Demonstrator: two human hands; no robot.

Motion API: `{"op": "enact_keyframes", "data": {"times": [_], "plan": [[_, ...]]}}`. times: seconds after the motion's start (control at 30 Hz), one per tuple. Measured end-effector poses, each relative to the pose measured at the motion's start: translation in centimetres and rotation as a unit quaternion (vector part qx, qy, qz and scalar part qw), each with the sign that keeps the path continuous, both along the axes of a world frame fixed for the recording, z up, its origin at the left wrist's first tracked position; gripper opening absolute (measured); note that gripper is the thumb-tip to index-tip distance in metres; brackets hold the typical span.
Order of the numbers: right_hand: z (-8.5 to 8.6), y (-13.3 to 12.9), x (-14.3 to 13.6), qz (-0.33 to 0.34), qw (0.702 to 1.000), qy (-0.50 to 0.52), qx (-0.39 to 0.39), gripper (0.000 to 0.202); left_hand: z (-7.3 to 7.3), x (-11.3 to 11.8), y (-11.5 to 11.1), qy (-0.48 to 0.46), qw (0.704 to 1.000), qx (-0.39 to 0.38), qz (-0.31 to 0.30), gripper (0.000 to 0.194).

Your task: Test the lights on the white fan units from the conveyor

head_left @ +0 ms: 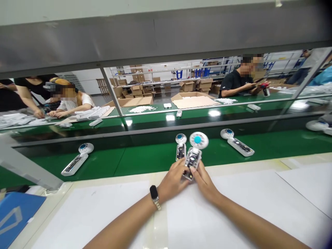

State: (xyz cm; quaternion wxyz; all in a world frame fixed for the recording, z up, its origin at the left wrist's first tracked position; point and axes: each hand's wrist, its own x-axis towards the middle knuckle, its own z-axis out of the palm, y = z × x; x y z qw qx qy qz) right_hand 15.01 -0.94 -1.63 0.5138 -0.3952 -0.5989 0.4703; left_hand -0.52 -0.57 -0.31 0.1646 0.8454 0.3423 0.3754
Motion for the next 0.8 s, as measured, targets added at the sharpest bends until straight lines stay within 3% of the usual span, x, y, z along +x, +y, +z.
{"op": "enact_keyframes", "data": {"times": [0.07,0.17,0.33,0.47,0.63,0.8], "plan": [[0.0,-0.1,0.0,-0.057,0.998,-0.001,0.006,0.048,0.3,0.2,-0.6,0.035,0.998,0.023,-0.049,0.033],[0.1,0.1,0.0,-0.068,0.997,0.025,-0.020,0.047,0.5,0.0,-0.7,0.013,0.999,-0.002,-0.031,0.040],[0.9,0.4,0.1,0.014,0.978,0.126,-0.168,0.055,0.1,-0.4,0.3,-0.079,0.993,-0.014,0.084,0.030],[1.2,-0.2,0.1,0.081,0.965,0.130,-0.215,0.053,0.2,-0.5,0.7,-0.110,0.981,-0.011,0.162,0.035],[1.0,-1.1,-0.4,0.162,0.965,0.083,-0.188,0.054,0.4,-0.5,0.4,-0.086,0.985,-0.003,0.150,0.037],[1.2,-1.2,-0.7,0.159,0.963,0.083,-0.199,0.050,0.4,-0.4,0.6,-0.069,0.985,-0.012,0.156,0.040]]}}
